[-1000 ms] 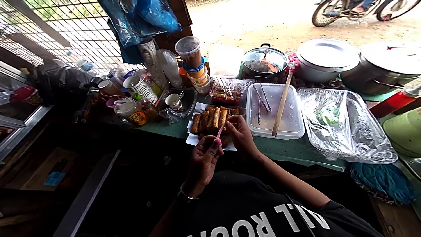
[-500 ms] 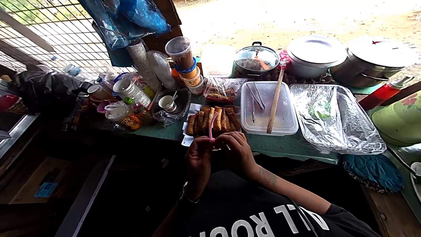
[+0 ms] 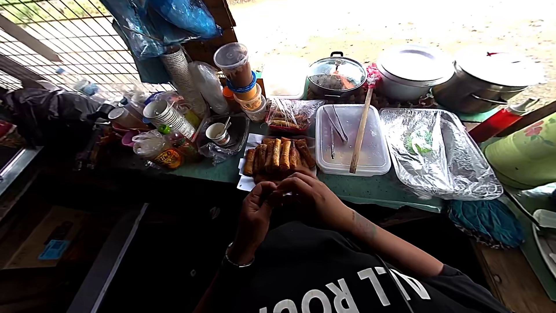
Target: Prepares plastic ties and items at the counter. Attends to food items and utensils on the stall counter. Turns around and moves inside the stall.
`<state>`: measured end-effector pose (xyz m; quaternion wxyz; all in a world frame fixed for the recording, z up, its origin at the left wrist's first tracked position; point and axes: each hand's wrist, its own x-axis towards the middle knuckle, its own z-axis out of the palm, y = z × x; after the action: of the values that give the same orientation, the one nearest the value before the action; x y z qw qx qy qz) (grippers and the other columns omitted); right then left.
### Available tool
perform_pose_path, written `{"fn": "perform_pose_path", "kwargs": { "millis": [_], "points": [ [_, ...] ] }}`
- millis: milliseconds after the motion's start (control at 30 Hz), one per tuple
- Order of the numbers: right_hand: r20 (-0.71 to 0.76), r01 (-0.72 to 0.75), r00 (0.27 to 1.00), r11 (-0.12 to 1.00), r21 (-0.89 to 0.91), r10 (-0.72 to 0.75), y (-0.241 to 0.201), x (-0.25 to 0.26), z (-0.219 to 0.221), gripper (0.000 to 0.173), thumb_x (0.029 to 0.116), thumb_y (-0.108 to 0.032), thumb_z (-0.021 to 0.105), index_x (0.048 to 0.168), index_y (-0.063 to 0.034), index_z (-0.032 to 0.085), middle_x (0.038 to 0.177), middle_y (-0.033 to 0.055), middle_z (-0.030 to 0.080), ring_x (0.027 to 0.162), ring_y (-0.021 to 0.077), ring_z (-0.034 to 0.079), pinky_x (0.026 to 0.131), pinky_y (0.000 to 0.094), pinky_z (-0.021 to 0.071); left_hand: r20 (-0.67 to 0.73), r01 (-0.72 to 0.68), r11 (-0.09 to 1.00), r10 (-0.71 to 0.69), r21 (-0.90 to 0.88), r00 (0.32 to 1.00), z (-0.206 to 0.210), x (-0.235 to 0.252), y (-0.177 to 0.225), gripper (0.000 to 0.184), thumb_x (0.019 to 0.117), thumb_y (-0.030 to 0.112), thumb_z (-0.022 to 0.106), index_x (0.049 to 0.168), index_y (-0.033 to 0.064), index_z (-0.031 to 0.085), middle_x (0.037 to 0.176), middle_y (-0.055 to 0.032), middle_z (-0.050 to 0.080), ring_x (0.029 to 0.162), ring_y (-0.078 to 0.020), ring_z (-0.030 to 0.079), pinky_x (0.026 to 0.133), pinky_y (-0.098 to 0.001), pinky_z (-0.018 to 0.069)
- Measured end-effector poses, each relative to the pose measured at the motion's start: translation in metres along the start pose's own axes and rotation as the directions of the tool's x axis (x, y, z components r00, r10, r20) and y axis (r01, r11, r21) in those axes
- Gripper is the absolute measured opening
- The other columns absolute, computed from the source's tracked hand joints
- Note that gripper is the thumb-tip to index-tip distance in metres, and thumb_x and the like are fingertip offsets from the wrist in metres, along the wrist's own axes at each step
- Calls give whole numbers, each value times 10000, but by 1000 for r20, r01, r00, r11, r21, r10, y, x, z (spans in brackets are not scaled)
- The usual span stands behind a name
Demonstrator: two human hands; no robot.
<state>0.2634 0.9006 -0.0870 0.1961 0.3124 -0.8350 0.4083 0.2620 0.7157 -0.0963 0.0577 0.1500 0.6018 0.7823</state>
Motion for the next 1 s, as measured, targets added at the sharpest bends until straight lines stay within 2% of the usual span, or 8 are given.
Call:
{"fn": "perform_pose_path", "kwargs": {
  "millis": [67, 167, 333, 467, 567, 667, 767, 1000],
  "points": [
    [-61, -50, 996, 987, 150, 59, -4, -1, 6, 149, 988, -121, 614, 1054, 1, 666, 929, 110, 679, 837, 137, 655, 803, 261, 553, -29, -74, 997, 75, 15, 997, 4, 1, -2, 64, 1000, 67, 609, 1032, 110, 645, 930, 46, 693, 841, -59, 676, 792, -256, 589],
    [-182, -76, 979, 991, 112, 96, -14, -3, 12, 137, 980, -110, 618, 1035, 4, 671, 912, 108, 674, 835, 104, 650, 777, 181, 537, -80, -205, 977, 209, 63, 975, 12, 1, -8, 81, 1000, 60, 609, 1042, 123, 637, 949, 67, 686, 863, -39, 667, 804, -246, 584],
    [-282, -44, 959, 996, -74, 22, -21, -3, 15, 120, 1005, -110, 578, 1021, -46, 678, 939, 90, 694, 914, 147, 676, 857, 243, 547, -94, -362, 929, 368, 76, 925, 20, 2, -13, 103, 1021, 90, 587, 1049, 174, 639, 961, 98, 655, 892, -11, 641, 830, -216, 562],
    [-256, -19, 967, 999, -46, 6, -21, -1, 11, 106, 994, -77, 558, 996, -45, 659, 914, 86, 678, 868, 142, 658, 818, 241, 543, -31, -387, 919, 390, 72, 920, 17, 2, -13, 104, 1038, 146, 577, 1067, 206, 657, 984, 104, 644, 911, -6, 629, 846, -209, 548],
    [-237, 21, 971, 994, -108, -46, -15, 0, 9, 94, 1005, -85, 554, 1028, -58, 641, 946, 92, 686, 894, 166, 668, 826, 280, 547, 34, -274, 962, 274, -17, 961, 12, 0, -5, 97, 1039, 201, 581, 1100, 236, 648, 993, 102, 681, 853, 1, 658, 786, -190, 569],
    [-217, 113, 958, 945, -308, -185, -3, -2, 8, 100, 1036, -107, 537, 1058, -77, 629, 968, 96, 700, 904, 208, 668, 822, 322, 532, 49, -65, 961, 81, -268, 996, 11, -2, 9, 118, 1016, 209, 623, 1078, 155, 707, 992, 18, 704, 840, -54, 676, 792, -221, 580],
    [-178, 93, 974, 963, -253, -141, 0, -1, 7, 115, 1044, -114, 531, 1067, -72, 635, 974, 94, 693, 922, 202, 671, 831, 318, 542, 2, -32, 991, 33, -129, 999, 10, 0, 15, 97, 999, 53, 604, 1021, 111, 679, 939, 16, 701, 803, -58, 670, 772, -237, 583],
    [28, -15, 999, 998, -57, 16, -4, 9, -6, 159, 1042, -123, 506, 1027, -35, 637, 956, 121, 666, 911, 233, 669, 830, 375, 557, 84, -83, 988, 73, 129, 994, -1, 7, 21, 174, 986, 30, 610, 1153, 57, 572, 956, 34, 661, 833, -77, 668, 781, -264, 592]
  ]
}}
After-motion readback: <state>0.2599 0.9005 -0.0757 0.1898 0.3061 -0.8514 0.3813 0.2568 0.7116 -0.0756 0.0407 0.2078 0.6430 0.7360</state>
